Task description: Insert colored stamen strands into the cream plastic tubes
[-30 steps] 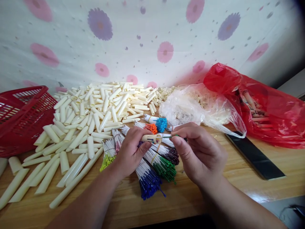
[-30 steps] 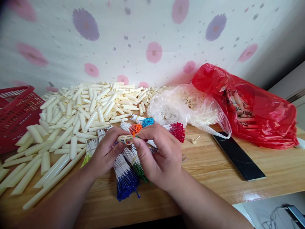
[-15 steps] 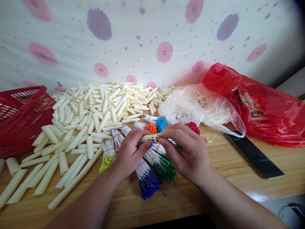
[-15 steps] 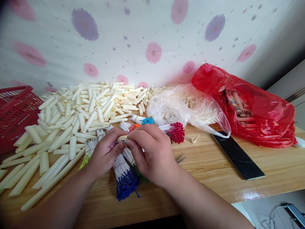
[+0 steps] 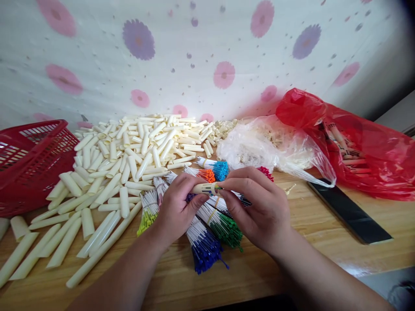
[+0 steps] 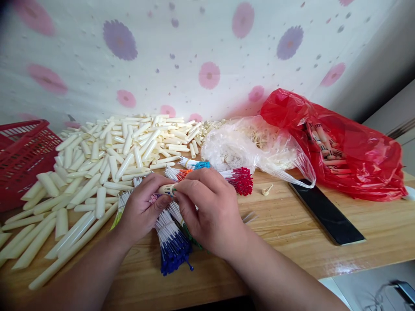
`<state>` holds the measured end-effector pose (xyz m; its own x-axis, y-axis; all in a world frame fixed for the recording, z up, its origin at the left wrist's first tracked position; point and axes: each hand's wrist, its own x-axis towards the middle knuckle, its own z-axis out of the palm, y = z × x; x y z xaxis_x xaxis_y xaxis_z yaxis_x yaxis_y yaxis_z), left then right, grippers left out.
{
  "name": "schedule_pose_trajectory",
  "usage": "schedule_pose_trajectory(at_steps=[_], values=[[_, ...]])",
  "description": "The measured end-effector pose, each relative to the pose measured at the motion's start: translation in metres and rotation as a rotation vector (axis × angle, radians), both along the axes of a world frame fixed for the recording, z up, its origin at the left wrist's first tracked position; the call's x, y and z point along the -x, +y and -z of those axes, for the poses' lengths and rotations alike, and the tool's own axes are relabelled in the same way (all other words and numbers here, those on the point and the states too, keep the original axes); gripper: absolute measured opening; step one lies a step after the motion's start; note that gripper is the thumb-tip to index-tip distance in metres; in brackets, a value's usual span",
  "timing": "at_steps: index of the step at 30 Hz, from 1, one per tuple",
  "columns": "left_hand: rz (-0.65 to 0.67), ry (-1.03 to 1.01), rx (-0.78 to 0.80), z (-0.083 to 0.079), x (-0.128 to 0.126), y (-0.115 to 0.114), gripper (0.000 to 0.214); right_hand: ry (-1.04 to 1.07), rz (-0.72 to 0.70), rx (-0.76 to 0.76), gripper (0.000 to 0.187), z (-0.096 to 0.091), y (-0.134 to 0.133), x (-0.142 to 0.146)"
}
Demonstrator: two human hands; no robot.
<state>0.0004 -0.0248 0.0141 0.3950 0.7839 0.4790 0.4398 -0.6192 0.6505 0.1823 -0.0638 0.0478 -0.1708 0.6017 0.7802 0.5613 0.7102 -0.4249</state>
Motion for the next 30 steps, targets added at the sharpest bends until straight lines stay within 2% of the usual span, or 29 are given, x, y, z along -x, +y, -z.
schedule_pose_trajectory(at_steps=[4, 10, 19, 26, 30], values=[[-0.02, -0.01, -0.056, 0.001, 0.0, 0.001, 0.027, 0.036, -0.005, -0.007, 0.01, 0.001, 0.002, 0.003], [-0.083, -0.012, -0.084, 0.007, 0.0, 0.006, 0.023, 0.058, -0.024, 0.072, 0.009, 0.009, 0.012, 0.003], [-0.157, 0.036, -0.209, 0.007, 0.001, 0.007, 0.024, 0.087, -0.012, 0.126, 0.009, 0.01, 0.016, 0.004], [-0.255, 0.101, -0.334, 0.007, 0.003, 0.007, 0.026, 0.192, -0.034, 0.181, 0.01, 0.015, 0.019, 0.007], [-0.291, 0.11, -0.351, 0.007, 0.003, 0.007, 0.026, 0.291, -0.075, 0.272, 0.008, 0.02, 0.021, 0.009]])
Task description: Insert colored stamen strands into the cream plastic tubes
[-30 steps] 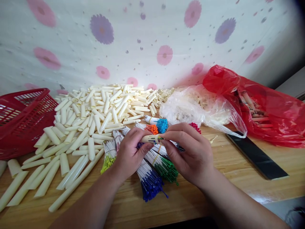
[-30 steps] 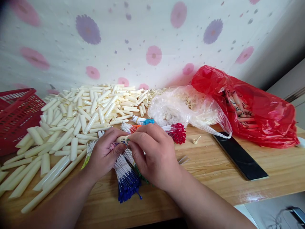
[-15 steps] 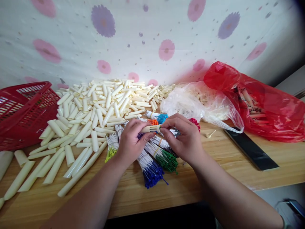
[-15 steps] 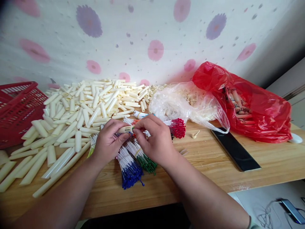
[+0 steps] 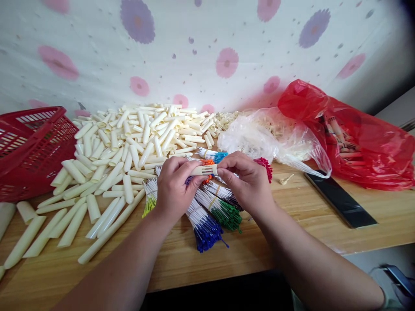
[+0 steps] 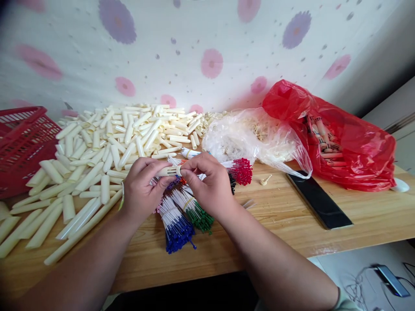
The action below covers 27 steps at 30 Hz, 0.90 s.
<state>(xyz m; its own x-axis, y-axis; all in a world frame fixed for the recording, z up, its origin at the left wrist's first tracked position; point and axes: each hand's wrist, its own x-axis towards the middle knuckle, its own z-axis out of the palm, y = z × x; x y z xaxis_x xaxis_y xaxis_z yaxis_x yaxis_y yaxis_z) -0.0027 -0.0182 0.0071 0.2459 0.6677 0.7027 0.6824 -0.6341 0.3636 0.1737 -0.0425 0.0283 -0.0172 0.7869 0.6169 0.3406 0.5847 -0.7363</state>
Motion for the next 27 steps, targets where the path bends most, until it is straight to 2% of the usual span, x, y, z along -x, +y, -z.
schedule_pose_trajectory(at_steps=[6, 10, 18, 27], values=[[-0.046, -0.014, 0.018, -0.001, 0.0, 0.002, 0.027, 0.054, -0.042, -0.005, 0.013, 0.005, 0.001, 0.002], [-0.018, -0.046, 0.059, 0.0, -0.001, 0.002, 0.025, 0.06, -0.02, -0.008, 0.013, 0.008, 0.003, 0.004], [0.21, -0.198, 0.198, -0.001, -0.001, 0.001, 0.024, -0.016, 0.002, -0.122, 0.013, 0.0, -0.009, 0.003], [0.509, -0.379, 0.423, 0.009, 0.0, 0.006, 0.034, -0.055, -0.048, -0.211, 0.015, -0.008, -0.017, 0.005]])
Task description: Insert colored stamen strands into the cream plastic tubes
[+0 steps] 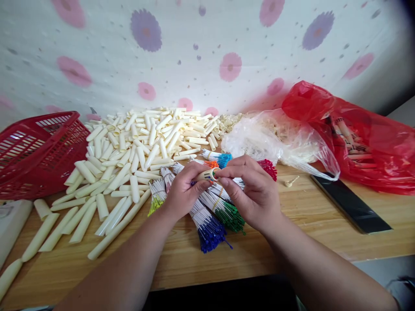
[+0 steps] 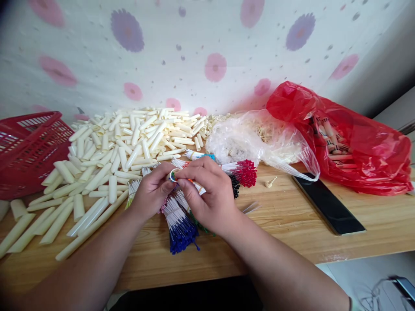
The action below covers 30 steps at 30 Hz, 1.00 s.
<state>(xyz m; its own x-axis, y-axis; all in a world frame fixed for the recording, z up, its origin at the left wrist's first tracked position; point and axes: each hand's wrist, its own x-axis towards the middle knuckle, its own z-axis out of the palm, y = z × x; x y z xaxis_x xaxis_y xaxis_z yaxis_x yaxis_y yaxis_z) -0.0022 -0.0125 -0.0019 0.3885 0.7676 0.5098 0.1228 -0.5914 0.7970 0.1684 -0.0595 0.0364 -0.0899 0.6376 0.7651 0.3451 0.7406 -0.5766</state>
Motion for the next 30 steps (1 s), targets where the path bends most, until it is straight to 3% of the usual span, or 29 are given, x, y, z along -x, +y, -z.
schedule_pose_trajectory(at_steps=[7, 11, 13, 15, 18, 20, 23, 26, 30], values=[[0.155, -0.126, 0.145, 0.001, 0.0, 0.0, 0.041, 0.016, 0.034, -0.102, 0.018, -0.006, -0.007, -0.006], [0.214, -0.161, 0.177, 0.0, 0.001, 0.001, 0.042, -0.062, 0.225, -0.223, 0.024, -0.014, -0.009, -0.03], [0.22, -0.18, 0.194, 0.001, 0.002, 0.0, 0.042, -0.116, 0.336, -0.206, 0.025, -0.012, -0.011, -0.053], [0.217, -0.197, 0.234, 0.002, 0.001, -0.001, 0.041, -0.206, 0.42, -0.096, 0.02, 0.001, -0.015, -0.082], [0.177, -0.203, 0.319, 0.006, -0.002, -0.002, 0.041, -0.494, 0.427, 0.111, 0.015, 0.038, -0.027, -0.127], [0.138, -0.208, 0.359, 0.007, -0.004, -0.002, 0.04, -0.715, 0.455, 0.251, 0.023, 0.067, -0.04, -0.15], [0.131, -0.239, 0.387, 0.008, -0.007, -0.003, 0.037, -0.822, 0.495, 0.369, 0.033, 0.095, -0.058, -0.165], [0.178, -0.251, 0.404, 0.008, -0.009, -0.004, 0.036, -0.858, 0.507, 0.392, 0.037, 0.098, -0.066, -0.162], [0.204, -0.251, 0.413, 0.009, -0.009, -0.003, 0.036, -0.878, 0.506, 0.419, 0.042, 0.087, -0.062, -0.148]])
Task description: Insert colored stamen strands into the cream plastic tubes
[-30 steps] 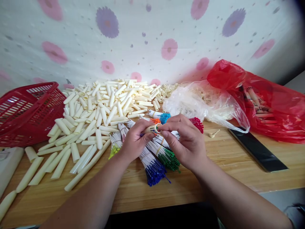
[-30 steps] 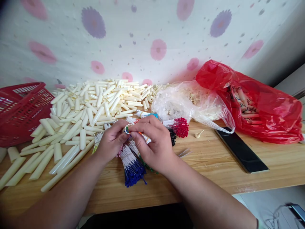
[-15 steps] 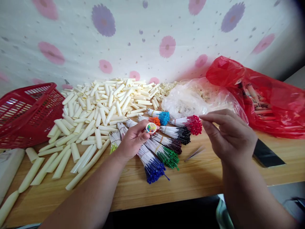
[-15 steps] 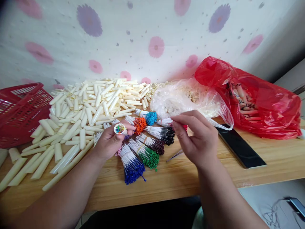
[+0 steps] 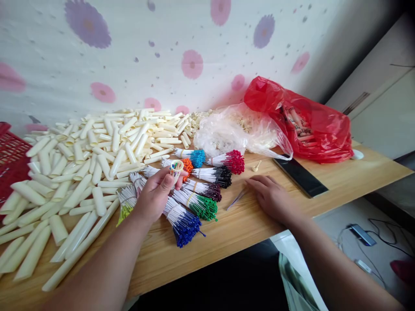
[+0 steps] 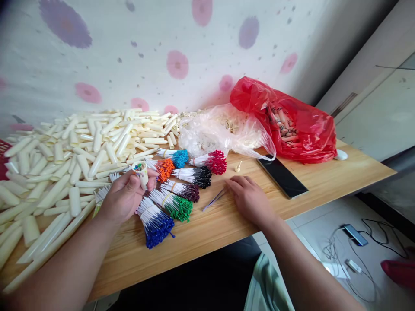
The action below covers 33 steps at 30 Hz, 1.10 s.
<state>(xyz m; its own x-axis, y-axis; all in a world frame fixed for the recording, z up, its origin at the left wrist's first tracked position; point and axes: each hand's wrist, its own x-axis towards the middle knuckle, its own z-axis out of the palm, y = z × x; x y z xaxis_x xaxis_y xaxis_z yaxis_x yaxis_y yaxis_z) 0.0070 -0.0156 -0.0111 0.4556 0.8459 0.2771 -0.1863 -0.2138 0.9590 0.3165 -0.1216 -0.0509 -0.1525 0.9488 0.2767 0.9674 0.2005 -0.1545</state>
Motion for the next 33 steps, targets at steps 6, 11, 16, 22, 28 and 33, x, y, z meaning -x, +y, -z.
schedule_pose_trajectory(at_steps=[6, 11, 16, 22, 28, 33], values=[[0.028, 0.004, -0.002, 0.004, 0.006, 0.002, 0.042, -0.03, -0.15, 0.008, 0.03, -0.013, 0.005, 0.013], [0.075, 0.002, -0.069, 0.002, 0.008, 0.0, 0.042, -0.055, -0.232, 0.038, 0.019, -0.024, 0.008, 0.01], [0.079, -0.045, -0.118, -0.004, 0.006, -0.003, 0.037, 0.376, -0.208, -0.144, 0.011, -0.029, 0.005, 0.007], [0.121, -0.095, -0.144, -0.011, 0.006, -0.005, 0.033, 1.176, -0.377, -0.28, 0.013, -0.053, 0.012, 0.05], [0.102, -0.072, -0.219, -0.017, 0.008, -0.005, 0.029, 1.2, -0.559, -0.413, 0.01, -0.105, 0.023, 0.114], [0.044, -0.078, -0.187, -0.016, 0.011, -0.002, 0.026, 0.973, -0.608, -0.448, 0.019, -0.117, 0.027, 0.141]])
